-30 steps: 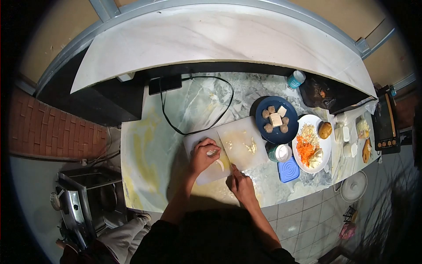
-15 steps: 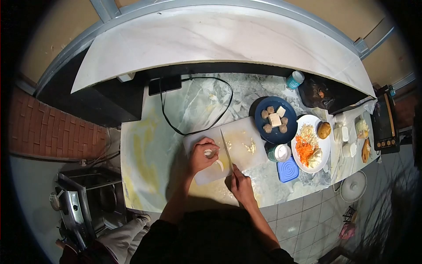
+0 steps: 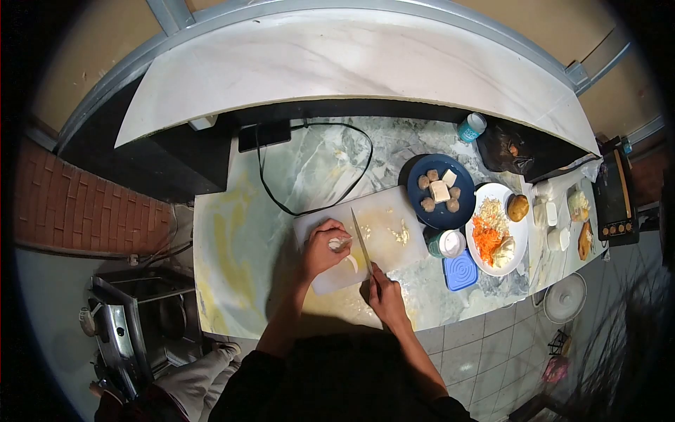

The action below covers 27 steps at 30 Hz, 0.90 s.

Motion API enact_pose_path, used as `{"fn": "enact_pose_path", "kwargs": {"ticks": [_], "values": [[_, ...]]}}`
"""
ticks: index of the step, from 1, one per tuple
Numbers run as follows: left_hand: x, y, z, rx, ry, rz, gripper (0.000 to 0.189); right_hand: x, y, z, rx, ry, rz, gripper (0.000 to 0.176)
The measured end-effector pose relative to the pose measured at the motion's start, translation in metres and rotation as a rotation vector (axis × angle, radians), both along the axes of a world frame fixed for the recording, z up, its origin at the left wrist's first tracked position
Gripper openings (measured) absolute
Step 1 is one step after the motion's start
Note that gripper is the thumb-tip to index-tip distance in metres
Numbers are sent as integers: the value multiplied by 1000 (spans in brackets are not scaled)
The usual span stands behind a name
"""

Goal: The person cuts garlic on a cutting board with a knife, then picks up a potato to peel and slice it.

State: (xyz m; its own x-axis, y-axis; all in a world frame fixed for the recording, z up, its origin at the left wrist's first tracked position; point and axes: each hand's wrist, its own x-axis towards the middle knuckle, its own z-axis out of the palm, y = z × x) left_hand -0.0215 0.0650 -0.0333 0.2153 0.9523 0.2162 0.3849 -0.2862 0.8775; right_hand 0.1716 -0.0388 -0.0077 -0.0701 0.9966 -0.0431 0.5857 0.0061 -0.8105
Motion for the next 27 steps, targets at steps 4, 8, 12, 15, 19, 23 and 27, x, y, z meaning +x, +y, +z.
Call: {"fn": "enact_pose_path", "kwargs": {"ticks": [4, 8, 12, 15, 19, 23, 27], "values": [[1, 0, -1, 20, 34, -3, 19, 2, 1, -5, 17, 13, -2, 38], [2, 1, 3, 26, 31, -12, 18, 4, 1, 0, -7, 23, -7, 38], [6, 4, 7, 7, 42, -58, 16, 7, -1, -8, 46, -8, -1, 39], [7, 9, 15, 19, 54, -79, 14, 8, -2, -11, 109, 45, -46, 39], [15, 13, 23, -2, 42, -80, 12, 13, -3, -7, 2, 120, -108, 36], [20, 17, 21, -121, 77, -119, 13, 18, 0, -27, 11, 271, -133, 34], [25, 14, 12, -181, -25, -119, 20, 22, -3, -23, -262, 352, -161, 34]]}}
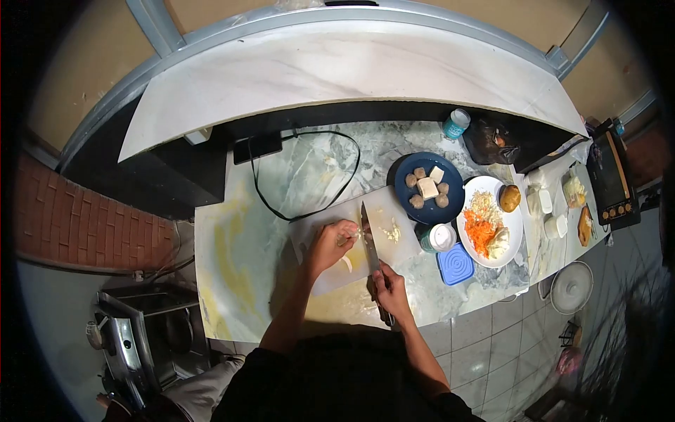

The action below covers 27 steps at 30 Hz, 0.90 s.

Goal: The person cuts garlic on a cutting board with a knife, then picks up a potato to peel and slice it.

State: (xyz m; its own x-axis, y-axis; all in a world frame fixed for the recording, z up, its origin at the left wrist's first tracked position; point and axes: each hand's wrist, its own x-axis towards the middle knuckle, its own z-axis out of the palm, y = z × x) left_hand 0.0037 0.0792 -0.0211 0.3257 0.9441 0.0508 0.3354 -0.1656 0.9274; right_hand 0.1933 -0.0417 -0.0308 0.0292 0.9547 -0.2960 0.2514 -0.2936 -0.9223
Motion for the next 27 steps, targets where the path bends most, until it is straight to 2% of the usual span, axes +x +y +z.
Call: {"fn": "enact_pose_path", "kwargs": {"ticks": [4, 10, 17, 22, 27], "values": [[4, -4, -4, -120, -162, 1, 27, -5, -1, 4, -3, 120, -2, 35], [8, -3, -17, -95, -129, 37, 25, -6, -2, 4, 8, 213, -3, 34], [4, -1, -6, -166, -100, 47, 23, 1, 0, 7, -18, 274, -11, 33], [3, 0, -17, -2, -13, 58, 19, 0, 0, 11, -42, 324, -59, 33], [1, 0, -10, -40, -62, 73, 17, 1, 1, 6, -60, 359, -92, 34]]}}
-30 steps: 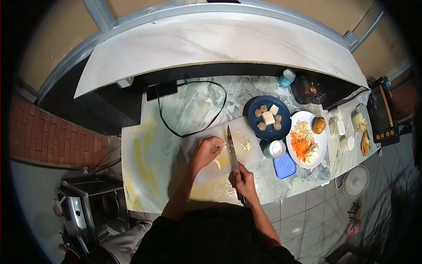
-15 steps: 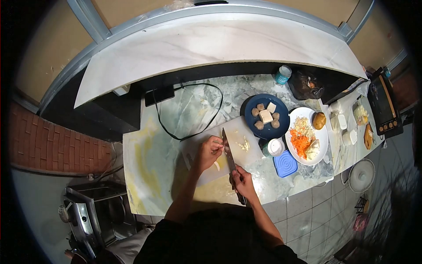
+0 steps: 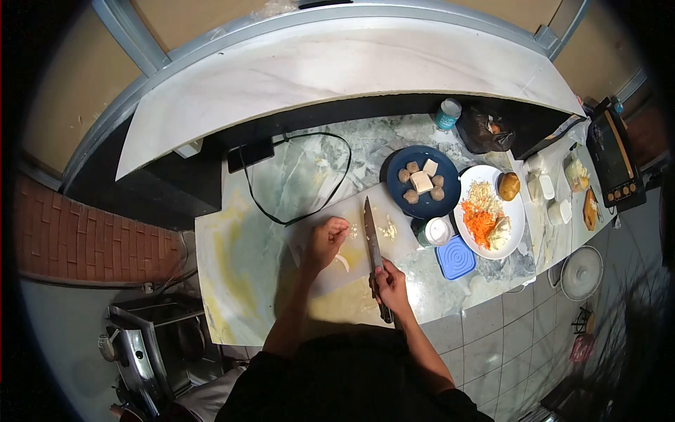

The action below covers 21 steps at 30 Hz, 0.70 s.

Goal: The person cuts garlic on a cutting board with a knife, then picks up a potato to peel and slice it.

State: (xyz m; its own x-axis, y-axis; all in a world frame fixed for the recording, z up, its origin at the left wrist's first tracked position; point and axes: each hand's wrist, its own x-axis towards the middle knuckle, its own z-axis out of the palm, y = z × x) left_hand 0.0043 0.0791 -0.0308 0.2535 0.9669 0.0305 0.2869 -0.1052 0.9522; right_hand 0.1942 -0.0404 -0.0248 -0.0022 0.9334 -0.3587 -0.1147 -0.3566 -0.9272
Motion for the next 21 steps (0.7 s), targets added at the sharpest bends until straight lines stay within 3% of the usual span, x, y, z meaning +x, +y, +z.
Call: {"fn": "enact_pose_path", "kwargs": {"ticks": [7, 9, 13, 15, 19, 21], "values": [[-1, -10, -7, 53, -69, 59, 19, -1, 1, 10, 28, -255, 107, 37], [-1, -15, -2, 41, -56, 77, 20, -2, 2, 14, 158, -385, 119, 44], [4, -17, -13, 69, -153, 127, 22, -3, 2, 28, 104, -488, 150, 50], [6, -16, -9, 55, -106, 145, 22, -3, 3, 22, 195, -576, 149, 54], [10, -10, -16, 107, -144, 144, 23, -2, 8, 27, 88, -588, 199, 59], [11, -10, -17, 122, -152, 143, 24, -1, 5, 18, 309, -689, 139, 64]]}}
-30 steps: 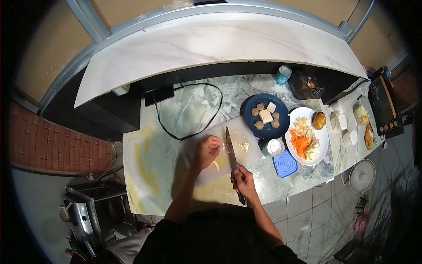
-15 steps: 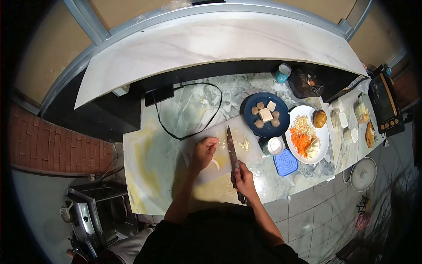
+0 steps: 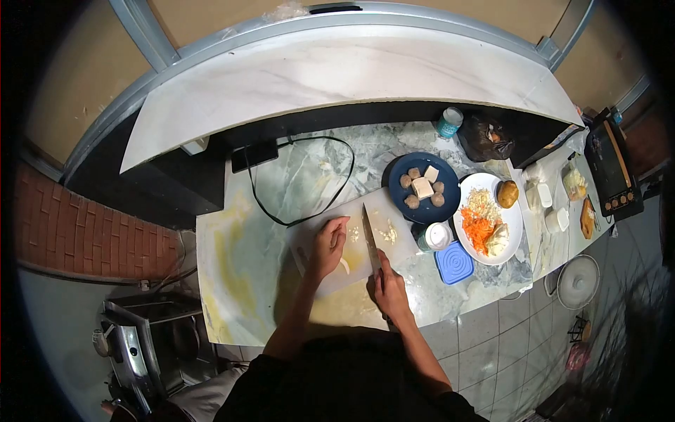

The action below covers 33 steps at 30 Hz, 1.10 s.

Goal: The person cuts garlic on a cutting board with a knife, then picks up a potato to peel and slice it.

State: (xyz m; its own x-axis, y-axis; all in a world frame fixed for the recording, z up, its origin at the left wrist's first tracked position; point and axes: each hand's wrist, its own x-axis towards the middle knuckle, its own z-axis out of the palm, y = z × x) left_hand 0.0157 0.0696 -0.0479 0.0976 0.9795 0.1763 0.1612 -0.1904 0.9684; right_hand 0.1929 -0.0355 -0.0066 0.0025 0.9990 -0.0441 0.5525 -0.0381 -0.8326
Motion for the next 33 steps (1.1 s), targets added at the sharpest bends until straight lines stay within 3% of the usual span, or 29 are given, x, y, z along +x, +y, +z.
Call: {"fn": "enact_pose_path", "kwargs": {"ticks": [4, 5, 8, 10, 13, 15, 17, 18, 19, 20, 21, 22, 23, 24, 28, 33], "values": [[1, -2, 12, -122, 33, -24, 26, 1, 1, -2, 82, -149, -2, 69], [3, -2, 7, -120, 31, -24, 26, 1, 2, 4, 2, -227, 4, 70], [9, -2, -1, -107, -151, -39, 26, -4, 9, 15, -70, -310, -15, 65], [11, -5, 8, -121, -67, -43, 27, -8, 10, 20, -64, -313, -43, 60], [12, -7, 23, -97, 56, -45, 29, -12, 15, 39, -65, -490, -17, 67], [14, -6, 14, -52, 8, -47, 31, -13, 24, 100, 183, -466, 153, 46], [8, -2, -16, -35, -152, -127, 33, -19, 34, 188, 258, -220, 460, 34], [9, -4, -16, -44, -154, -140, 33, -19, 41, 171, 558, 110, 649, 28], [12, -3, -14, -30, -117, -102, 34, -37, 31, 244, 339, 79, 711, 28], [16, -1, -14, -16, -79, -65, 35, -56, 17, 272, 424, 320, 591, 28], [18, 0, -18, 64, -60, -52, 35, -68, 10, 299, 551, 152, 799, 30], [20, -1, -18, 48, -59, -66, 35, -89, 3, 313, 694, 156, 835, 29], [27, 0, 24, 78, -75, -63, 34, -102, -2, 318, 845, 159, 876, 32], [21, 1, -7, 108, -88, -51, 34, -108, -6, 319, 921, 174, 874, 31], [15, 2, -11, 114, 56, -47, 34, -102, -19, 321, 944, 232, 825, 29], [18, 0, -10, 8, -36, -87, 37, -88, -25, 319, 941, 248, 785, 28]]}}
